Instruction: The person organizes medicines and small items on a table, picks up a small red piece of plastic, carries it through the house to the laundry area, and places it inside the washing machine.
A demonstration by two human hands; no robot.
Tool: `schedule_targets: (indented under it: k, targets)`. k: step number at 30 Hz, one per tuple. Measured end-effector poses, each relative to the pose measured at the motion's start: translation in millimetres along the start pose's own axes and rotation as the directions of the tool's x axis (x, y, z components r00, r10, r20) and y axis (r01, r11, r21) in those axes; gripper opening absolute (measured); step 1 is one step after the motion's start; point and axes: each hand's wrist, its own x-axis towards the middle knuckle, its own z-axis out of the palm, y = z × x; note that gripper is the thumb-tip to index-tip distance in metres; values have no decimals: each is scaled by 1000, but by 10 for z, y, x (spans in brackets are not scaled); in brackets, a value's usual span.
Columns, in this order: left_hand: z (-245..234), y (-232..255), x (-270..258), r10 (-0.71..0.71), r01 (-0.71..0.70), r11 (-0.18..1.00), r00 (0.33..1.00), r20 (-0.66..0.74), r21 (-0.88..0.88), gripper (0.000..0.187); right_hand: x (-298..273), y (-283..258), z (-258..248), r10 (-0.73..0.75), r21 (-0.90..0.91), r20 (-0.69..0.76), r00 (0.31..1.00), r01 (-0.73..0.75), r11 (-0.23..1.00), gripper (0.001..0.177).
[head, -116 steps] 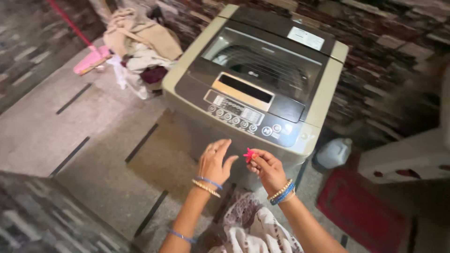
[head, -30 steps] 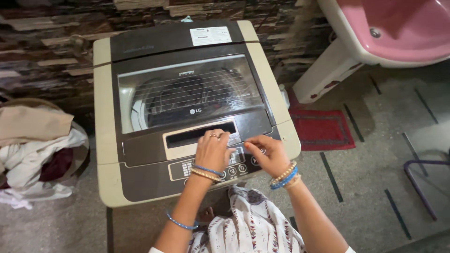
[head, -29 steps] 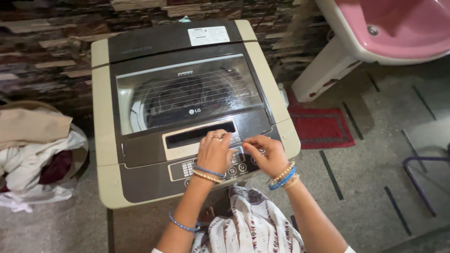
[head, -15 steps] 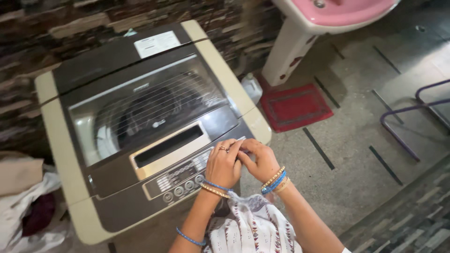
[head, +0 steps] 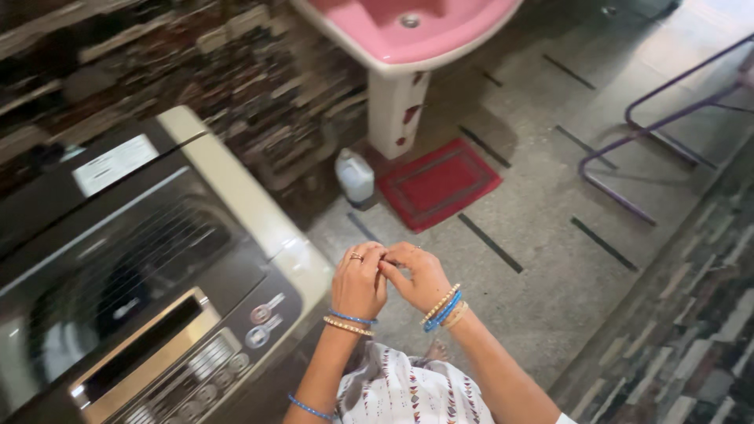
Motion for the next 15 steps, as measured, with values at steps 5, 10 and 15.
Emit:
schedule_targets:
  k: [5, 10, 15]
  targets:
    - [669, 333, 420, 24, -23, 998, 999, 35, -52, 20, -31, 454, -723, -29, -40, -56, 998, 27, 999, 17]
    - [1318, 722, 815, 95, -93, 994, 995, 35, -52, 22, -170, 890, -1329, 84, -130, -134, 987, -102, 986, 22]
    - [1858, 1043, 1028, 156, -150, 984, 987, 50, -99, 15, -359, 1191, -1834, 69, -173, -203, 977, -105, 979, 25]
